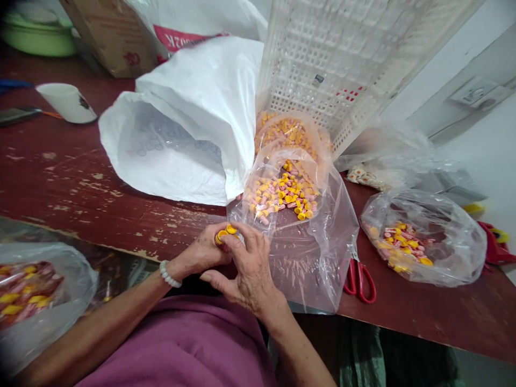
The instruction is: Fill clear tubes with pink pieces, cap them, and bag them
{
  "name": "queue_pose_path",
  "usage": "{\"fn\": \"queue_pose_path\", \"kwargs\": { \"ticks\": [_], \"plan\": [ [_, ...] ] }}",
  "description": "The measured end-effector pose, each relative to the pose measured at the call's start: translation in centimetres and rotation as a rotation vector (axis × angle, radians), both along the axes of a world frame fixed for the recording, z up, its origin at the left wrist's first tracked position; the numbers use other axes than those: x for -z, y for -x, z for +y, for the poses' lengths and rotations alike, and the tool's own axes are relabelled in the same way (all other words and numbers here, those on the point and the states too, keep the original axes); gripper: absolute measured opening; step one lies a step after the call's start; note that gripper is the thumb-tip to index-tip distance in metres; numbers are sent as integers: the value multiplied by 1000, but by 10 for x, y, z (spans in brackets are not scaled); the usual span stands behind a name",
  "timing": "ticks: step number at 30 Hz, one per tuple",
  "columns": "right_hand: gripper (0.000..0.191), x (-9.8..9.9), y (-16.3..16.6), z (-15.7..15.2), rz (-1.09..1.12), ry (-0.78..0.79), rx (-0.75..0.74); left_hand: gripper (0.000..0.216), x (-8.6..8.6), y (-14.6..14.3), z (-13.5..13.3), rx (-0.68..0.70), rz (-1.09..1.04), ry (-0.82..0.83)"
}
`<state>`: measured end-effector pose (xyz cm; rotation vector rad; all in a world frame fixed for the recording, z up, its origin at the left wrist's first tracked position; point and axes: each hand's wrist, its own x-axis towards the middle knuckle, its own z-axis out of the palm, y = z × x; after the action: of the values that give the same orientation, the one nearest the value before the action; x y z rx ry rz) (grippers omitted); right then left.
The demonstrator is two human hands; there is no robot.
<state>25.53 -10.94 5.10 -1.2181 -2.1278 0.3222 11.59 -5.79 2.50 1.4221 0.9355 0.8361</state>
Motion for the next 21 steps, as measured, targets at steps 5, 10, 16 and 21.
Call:
{"fn": "queue_pose_path", "kwargs": {
  "ticks": [5,10,16,21],
  "plan": [
    [88,8,-4,11,96,-15,19,23,-6,7,-2,-13,-202,325],
    [89,25,5,17,-3,-129,-22,22,-8,7,-6,36,-408,536],
    [65,23,18,18,37,-164,-43,20,-8,5,-15,23,-523,678],
    [74,25,37,25,61,-110,-120,26,-7,37,-20,-133,-441,541]
  ]
}}
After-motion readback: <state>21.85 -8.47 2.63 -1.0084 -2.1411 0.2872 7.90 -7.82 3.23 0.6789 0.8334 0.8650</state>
